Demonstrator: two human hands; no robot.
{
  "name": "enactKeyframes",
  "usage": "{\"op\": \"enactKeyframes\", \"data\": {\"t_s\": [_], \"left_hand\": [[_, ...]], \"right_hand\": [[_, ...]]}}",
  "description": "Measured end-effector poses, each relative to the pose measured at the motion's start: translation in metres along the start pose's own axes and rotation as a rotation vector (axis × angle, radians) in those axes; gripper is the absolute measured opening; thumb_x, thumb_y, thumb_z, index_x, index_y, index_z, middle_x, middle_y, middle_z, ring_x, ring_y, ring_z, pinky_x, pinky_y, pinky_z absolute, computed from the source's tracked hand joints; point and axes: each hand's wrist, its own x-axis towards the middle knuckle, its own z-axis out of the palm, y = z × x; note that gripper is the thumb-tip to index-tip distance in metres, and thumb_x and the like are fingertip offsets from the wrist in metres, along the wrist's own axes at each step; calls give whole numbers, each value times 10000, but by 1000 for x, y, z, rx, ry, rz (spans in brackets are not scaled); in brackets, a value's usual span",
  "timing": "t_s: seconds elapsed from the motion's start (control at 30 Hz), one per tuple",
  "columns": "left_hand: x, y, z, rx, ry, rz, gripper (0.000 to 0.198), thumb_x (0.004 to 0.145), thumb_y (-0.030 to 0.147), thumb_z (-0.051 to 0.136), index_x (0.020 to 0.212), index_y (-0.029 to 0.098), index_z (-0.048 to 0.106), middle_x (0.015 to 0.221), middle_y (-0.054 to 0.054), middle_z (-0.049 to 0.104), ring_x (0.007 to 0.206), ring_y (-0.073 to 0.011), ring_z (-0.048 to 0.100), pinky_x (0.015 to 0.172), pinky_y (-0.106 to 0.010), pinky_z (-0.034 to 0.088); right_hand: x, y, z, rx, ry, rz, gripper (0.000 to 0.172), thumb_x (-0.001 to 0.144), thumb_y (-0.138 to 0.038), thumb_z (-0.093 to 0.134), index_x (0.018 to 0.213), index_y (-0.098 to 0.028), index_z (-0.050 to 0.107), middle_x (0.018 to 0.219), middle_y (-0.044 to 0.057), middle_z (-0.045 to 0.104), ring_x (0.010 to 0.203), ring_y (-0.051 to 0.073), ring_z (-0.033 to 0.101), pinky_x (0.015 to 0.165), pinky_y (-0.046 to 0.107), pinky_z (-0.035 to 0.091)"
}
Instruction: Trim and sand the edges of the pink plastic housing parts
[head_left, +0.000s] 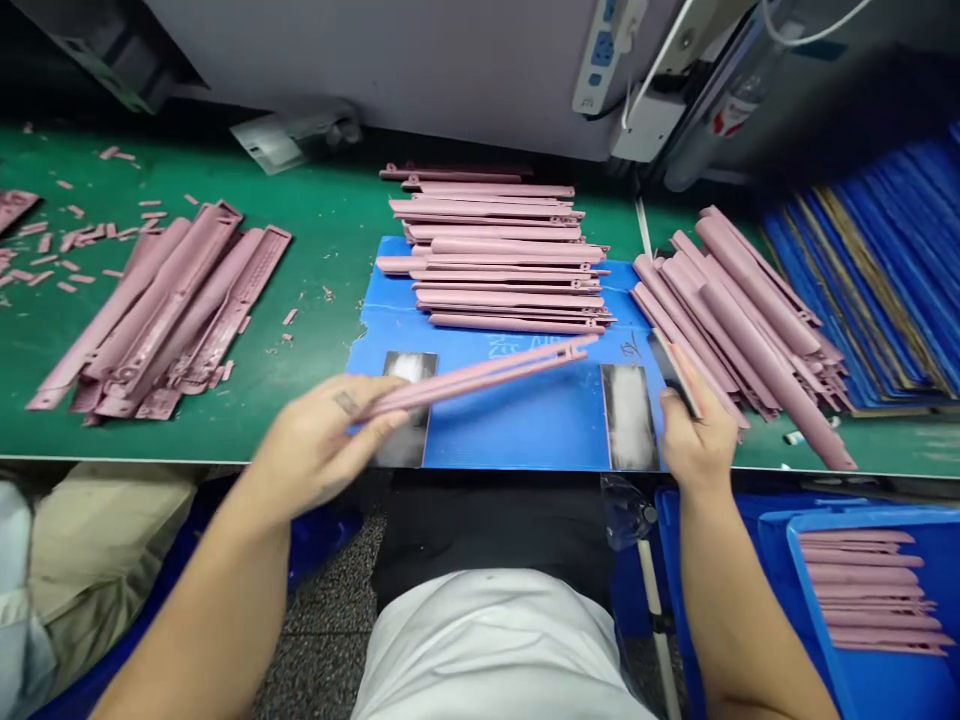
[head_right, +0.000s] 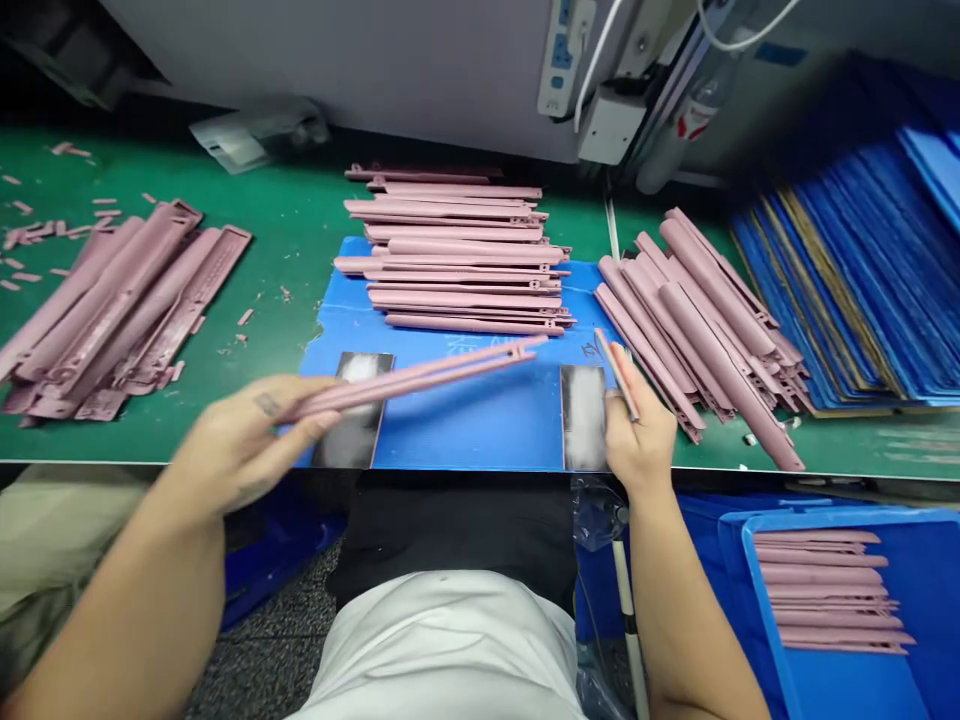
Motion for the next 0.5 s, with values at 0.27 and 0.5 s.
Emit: {"op": "enactKeyframes", "data": {"t_s": [0.27,0.5], "left_hand": [[164,-71,12,232,-87,106,658,1067,684,469,1287,138,764,1214,-63,738,1251,-285,670,1219,-499,491],[228,13,91,305,-113,390,562,1061,502,562,1460,119,660,1486,-125,659,1434,-369,588,1251,-532,441]], "right_hand": [[-33,55,-22,313,248,182,434,923,-325,689,1332,-213,780,1230,103,818,1208,368,765,1101,597,596],[-46,75,-25,440,238,257,391,953,-345,711,1307,-204,797,1279,115,810,1228,365,757,1095,549,607]]}}
